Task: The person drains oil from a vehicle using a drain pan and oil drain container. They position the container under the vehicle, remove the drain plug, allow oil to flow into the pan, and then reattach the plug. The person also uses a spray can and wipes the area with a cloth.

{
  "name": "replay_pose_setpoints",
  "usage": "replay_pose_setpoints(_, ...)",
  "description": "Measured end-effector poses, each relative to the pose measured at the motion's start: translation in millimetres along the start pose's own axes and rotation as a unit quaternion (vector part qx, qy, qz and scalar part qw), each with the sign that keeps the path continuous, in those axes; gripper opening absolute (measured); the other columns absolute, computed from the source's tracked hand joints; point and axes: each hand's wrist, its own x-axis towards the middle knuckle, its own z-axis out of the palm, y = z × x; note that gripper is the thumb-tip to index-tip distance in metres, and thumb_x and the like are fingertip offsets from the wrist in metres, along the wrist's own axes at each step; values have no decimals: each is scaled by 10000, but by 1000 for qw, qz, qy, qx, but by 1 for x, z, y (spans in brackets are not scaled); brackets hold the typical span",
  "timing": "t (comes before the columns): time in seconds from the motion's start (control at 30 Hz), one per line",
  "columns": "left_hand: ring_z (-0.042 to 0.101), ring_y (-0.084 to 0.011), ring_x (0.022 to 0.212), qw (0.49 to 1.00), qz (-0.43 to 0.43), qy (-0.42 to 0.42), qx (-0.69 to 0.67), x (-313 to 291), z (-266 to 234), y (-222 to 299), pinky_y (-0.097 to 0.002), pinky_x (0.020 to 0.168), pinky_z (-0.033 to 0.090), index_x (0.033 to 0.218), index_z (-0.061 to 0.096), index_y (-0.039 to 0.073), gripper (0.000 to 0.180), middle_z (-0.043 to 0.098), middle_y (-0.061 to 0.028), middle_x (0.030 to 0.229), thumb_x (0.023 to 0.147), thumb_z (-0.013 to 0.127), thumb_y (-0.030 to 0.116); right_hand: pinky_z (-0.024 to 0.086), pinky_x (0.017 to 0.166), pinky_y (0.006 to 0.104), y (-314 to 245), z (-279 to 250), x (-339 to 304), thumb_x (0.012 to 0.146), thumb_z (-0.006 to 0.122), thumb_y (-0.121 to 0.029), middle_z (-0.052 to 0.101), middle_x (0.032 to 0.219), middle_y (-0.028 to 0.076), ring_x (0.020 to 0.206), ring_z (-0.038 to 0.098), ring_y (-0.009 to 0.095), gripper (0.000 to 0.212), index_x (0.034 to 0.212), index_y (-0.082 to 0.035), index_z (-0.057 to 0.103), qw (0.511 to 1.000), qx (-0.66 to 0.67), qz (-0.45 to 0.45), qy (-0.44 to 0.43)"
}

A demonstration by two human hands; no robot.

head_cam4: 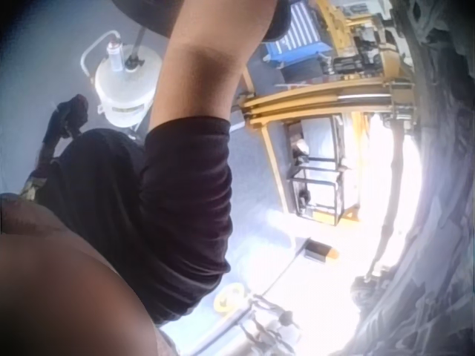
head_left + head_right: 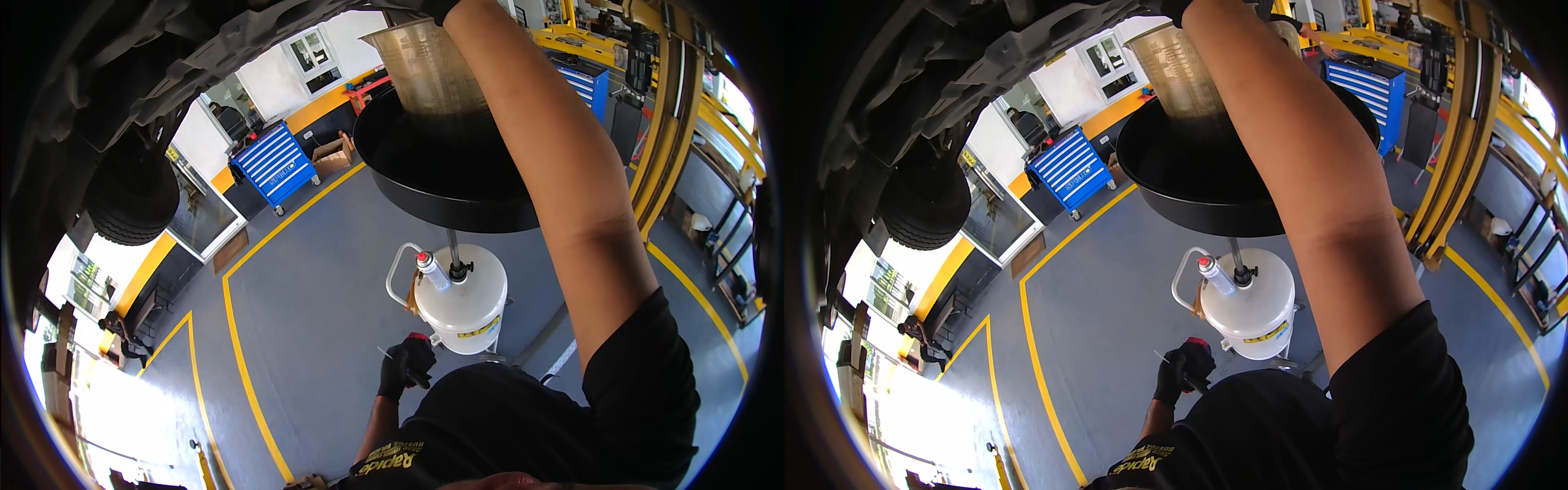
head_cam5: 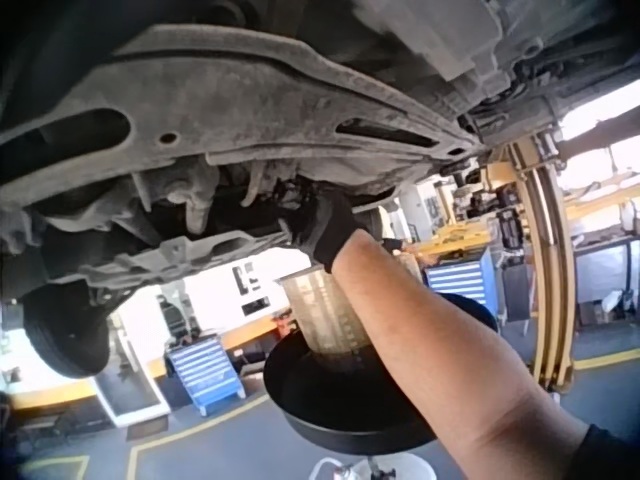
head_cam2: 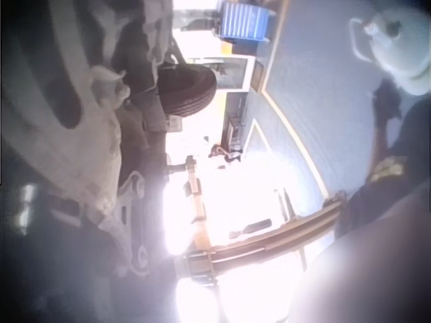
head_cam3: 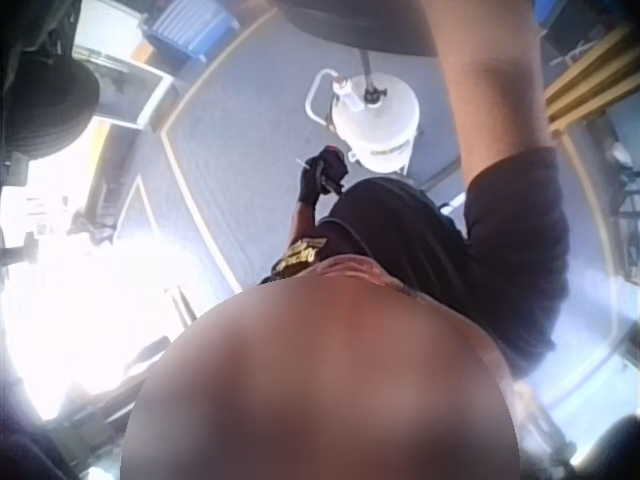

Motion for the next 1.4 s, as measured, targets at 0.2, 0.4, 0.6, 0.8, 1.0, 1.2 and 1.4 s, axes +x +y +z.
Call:
replay_pose_setpoints(0.2, 613, -133, 946, 999, -30, 5, -20, 18, 9, 14, -338, 841, 527, 1183, 628, 7, 266, 667, -41, 1014, 1029, 584, 220, 552, 650, 294, -29, -52, 42, 1024, 460, -272, 708, 859, 40, 735, 650, 201, 261, 1015, -129, 678, 998, -16, 0, -66)
replay_pose_setpoints(0.4, 607, -152, 1015, 998, -20, 18, 56, 14, 3, 6, -343, 911, 517, 1253, 634, 5, 300, 670, -50, 1087, 1025, 571, 190, 590, 706, 391, -22, -5, 19, 1025, 443, -303, 753, 891, 70, 799, 708, 247, 319, 998, -123, 705, 995, 16, -55, 85)
replay_pose_setpoints(0.6, 612, -154, 1001, 998, -46, 33, 17, 7, 1, 10, -345, 891, 524, 1245, 634, -4, 304, 675, -59, 1072, 1029, 570, 201, 557, 910, 429, 0, -49, 35, 1022, 431, -311, 732, 1177, 103, 1088, 682, 267, 362, 1179, -101, 680, 996, 34, -46, -70)
replay_pose_setpoints(0.8, 615, -137, 914, 999, -28, -3, -20, 13, 12, 27, -331, 808, 535, 1186, 627, 4, 264, 664, -38, 992, 1018, 606, 206, 485, 1045, 426, -30, -60, 42, 1033, 393, -355, 682, 1313, 95, 1261, 600, 270, 443, 1313, -101, 624, 996, 17, -30, -85)
replay_pose_setpoints(1.0, 608, -144, 982, 1000, -9, 9, 19, 11, 4, 8, -346, 875, 529, 1212, 637, 2, 301, 680, -54, 1041, 1028, 586, 235, 478, 1073, 453, -18, -24, 23, 1039, 399, -386, 668, 1359, 94, 1272, 601, 283, 454, 1322, -110, 622, 989, 50, -57, -128)
replay_pose_setpoints(1.2, 601, -115, 824, 1000, -4, 5, 8, 13, 11, 24, -316, 750, 521, 1075, 642, 25, 201, 661, -26, 903, 1022, 569, 205, 520, 1021, 436, -18, -5, 18, 1043, 407, -385, 729, 1234, 100, 1178, 663, 292, 446, 1275, -97, 657, 996, 0, -83, 21)
replay_pose_setpoints(1.4, 627, -147, 733, 1000, 10, 13, 23, 7, 15, 39, -312, 663, 517, 1036, 646, 33, 205, 665, -35, 810, 1024, 541, 208, 573, 886, 392, -20, -25, 18, 1034, 454, -349, 751, 1086, 119, 1000, 705, 258, 381, 1155, -76, 691, 999, 0, -28, -29)
